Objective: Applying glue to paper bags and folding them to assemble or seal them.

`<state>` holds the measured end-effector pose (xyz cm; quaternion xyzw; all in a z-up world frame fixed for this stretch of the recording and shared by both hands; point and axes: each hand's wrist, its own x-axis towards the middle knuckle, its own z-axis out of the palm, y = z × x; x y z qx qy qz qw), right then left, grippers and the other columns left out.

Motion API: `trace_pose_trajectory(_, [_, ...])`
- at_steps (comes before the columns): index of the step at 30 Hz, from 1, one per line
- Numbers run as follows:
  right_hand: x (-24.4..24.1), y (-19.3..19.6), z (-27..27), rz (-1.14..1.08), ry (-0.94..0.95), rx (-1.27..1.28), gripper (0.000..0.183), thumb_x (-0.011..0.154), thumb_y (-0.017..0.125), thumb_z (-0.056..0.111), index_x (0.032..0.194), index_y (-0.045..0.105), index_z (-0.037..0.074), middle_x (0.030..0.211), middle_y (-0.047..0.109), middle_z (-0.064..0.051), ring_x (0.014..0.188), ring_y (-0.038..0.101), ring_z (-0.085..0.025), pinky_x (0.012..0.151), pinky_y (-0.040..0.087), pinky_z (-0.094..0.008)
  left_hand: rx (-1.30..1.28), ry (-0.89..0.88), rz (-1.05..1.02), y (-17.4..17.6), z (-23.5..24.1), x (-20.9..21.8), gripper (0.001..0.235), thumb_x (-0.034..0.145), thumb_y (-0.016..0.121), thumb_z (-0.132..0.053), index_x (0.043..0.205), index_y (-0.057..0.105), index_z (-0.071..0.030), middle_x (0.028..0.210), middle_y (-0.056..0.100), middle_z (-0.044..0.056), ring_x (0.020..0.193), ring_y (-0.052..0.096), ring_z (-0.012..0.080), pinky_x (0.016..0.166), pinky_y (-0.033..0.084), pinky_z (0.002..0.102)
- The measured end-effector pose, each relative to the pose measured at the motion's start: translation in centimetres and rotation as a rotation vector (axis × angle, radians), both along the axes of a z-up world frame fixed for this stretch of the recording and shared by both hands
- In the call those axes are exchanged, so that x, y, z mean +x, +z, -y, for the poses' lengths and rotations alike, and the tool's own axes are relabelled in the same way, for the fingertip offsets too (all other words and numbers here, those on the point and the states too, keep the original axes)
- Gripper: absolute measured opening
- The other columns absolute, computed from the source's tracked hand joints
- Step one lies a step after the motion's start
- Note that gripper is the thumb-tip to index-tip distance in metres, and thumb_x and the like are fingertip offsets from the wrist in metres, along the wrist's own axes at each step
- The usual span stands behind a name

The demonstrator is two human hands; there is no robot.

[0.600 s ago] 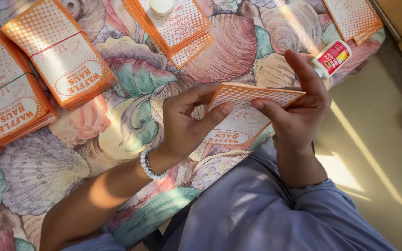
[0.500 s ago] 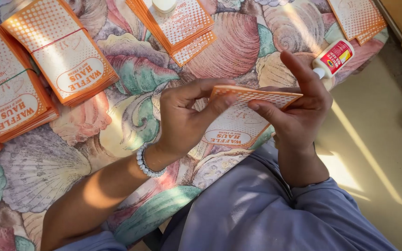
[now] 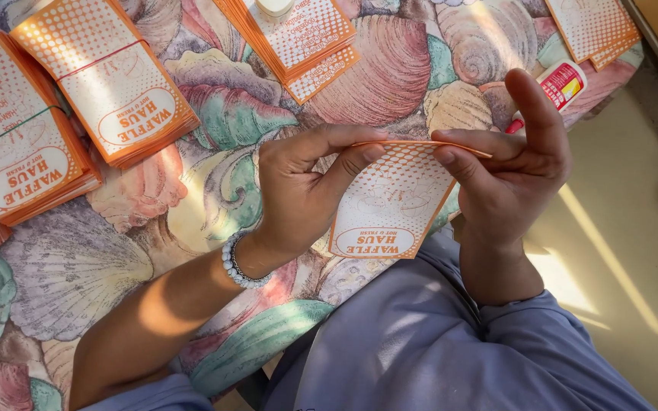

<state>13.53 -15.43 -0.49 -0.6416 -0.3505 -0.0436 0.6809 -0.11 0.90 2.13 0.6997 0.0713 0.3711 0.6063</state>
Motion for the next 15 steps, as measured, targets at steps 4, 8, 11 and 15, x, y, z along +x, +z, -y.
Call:
trace_pose_trajectory(4, [0.1,0.0,0.3,0.007,-0.012,-0.026,0.080,0.082,0.089,-0.001,0.150,0.046,-0.006,0.140,0.066,-0.017,0.094,0.076,-0.025,0.106,0.042,-0.011,0.014,0.006,0.003,0.1,0.2,-0.2,0.009,0.099,0.073,-0.011,0.108,0.075,-0.007,0.104,0.079,0.005,0.096,0.077,0.0133,0.089,0.061,0.024])
trace_pose_trajectory(8, [-0.2,0.4,0.3,-0.046,0.013,-0.025,0.081,0.082,0.088,-0.001,0.151,0.045,-0.007,0.126,0.070,-0.022,0.088,0.076,-0.028,0.077,0.054,-0.020,0.018,0.023,-0.020,0.3,0.3,-0.2,0.009,0.098,0.074,-0.012,0.105,0.075,-0.006,0.102,0.079,0.006,0.094,0.077,0.0136,0.087,0.061,0.025])
trace_pose_trajectory(11, [-0.2,1.6,-0.3,-0.006,0.067,-0.077,0.068,0.086,0.084,-0.002,0.144,0.050,-0.009,0.106,0.072,-0.022,0.097,0.069,-0.023,0.097,0.048,-0.031,0.044,0.050,-0.033,0.3,0.3,-0.1,0.010,0.099,0.072,-0.012,0.104,0.075,-0.004,0.101,0.079,0.007,0.093,0.077,0.0150,0.085,0.061,0.026])
trace_pose_trajectory(15, [1.0,5.1,-1.0,0.376,0.283,-0.411,0.050,0.089,0.083,0.023,0.125,0.068,-0.009,0.122,0.073,-0.022,0.116,0.072,-0.029,0.107,0.055,-0.038,0.249,0.095,-0.022,-1.0,-0.5,0.1,0.009,0.101,0.072,-0.009,0.108,0.075,-0.006,0.103,0.079,0.006,0.091,0.079,0.0181,0.082,0.061,0.029])
